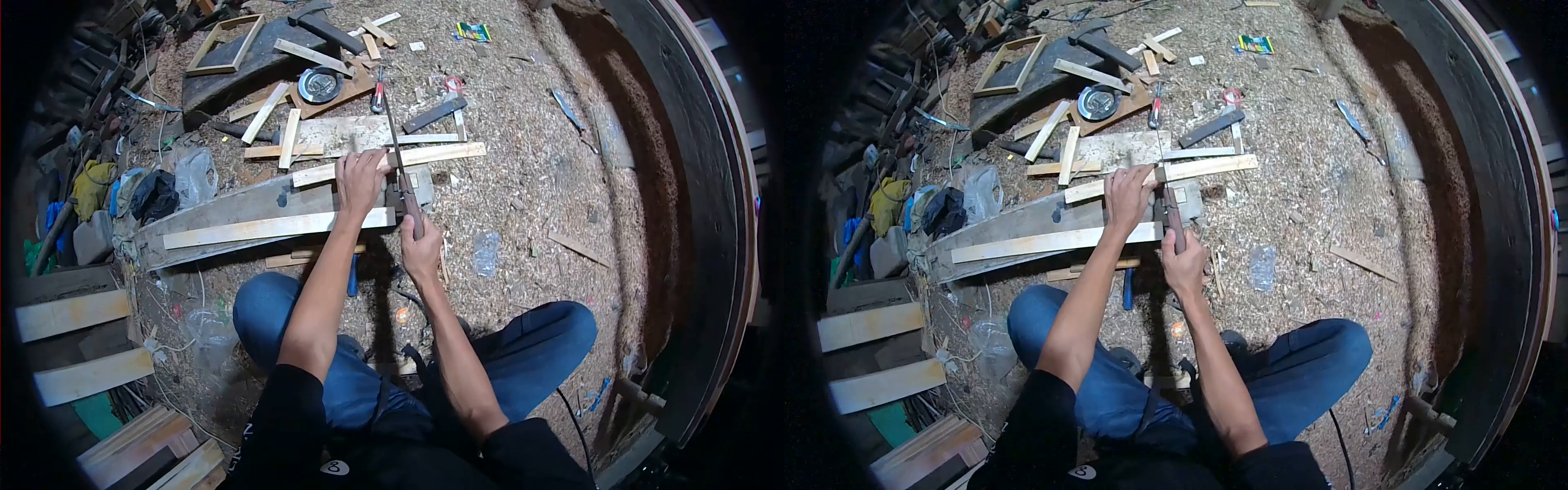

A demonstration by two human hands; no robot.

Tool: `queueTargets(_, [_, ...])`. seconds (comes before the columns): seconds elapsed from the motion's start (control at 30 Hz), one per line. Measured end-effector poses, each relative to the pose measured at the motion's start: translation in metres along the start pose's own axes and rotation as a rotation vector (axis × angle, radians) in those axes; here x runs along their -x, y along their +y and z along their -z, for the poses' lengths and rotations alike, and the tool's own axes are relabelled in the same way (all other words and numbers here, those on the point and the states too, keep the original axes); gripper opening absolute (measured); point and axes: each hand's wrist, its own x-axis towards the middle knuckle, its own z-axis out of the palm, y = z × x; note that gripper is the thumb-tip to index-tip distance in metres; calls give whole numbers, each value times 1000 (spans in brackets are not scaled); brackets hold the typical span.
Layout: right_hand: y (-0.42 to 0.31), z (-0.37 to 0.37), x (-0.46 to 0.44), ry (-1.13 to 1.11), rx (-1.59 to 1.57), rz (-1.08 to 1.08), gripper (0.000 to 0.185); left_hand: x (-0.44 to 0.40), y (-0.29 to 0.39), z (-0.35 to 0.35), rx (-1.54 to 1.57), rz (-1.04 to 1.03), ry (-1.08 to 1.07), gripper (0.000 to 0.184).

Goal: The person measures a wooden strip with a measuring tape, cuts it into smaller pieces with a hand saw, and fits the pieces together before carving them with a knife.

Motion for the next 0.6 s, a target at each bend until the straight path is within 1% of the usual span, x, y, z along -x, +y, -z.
queueTargets(0.13, [-1,13,38,20,9,1,35,-7,1,4,39,46,-33,35])
queueTargets(0.17, [-2,22,51,0,-31,-57,35,-3,2,4,40,71,-55,35])
queueTargets(0.2, [-2,30,61,27,19,-36,35,-4,3,3,48,64,-43,35])
queueTargets(0.23, [-5,38,72,54,68,-14,35,-5,3,1,72,103,-51,35])
queueTargets(0.27, [-10,50,93,44,55,-74,35,-3,3,2,89,141,-67,35])
queueTargets(0.3, [-18,60,103,37,33,-110,35,-4,-1,-7,15,143,-56,34])
queueTargets(0.33, [-9,70,116,72,97,-46,36,-7,6,1,22,161,-93,34])
queueTargets(0.4, [-26,81,119,80,83,-22,36,-5,3,13,80,160,-135,34])
queueTargets(0.43, [-35,81,113,82,68,1,36,-5,-2,16,117,157,-110,35])
queueTargets(0.53, [-57,86,106,51,114,21,38,-17,-13,41,46,169,-19,36])
queueTargets(0.57, [-63,85,105,37,116,48,39,-23,-17,53,-1,169,-62,37])
queueTargets(0.6, [-68,82,102,21,115,78,39,-29,-25,61,-11,170,-45,37])
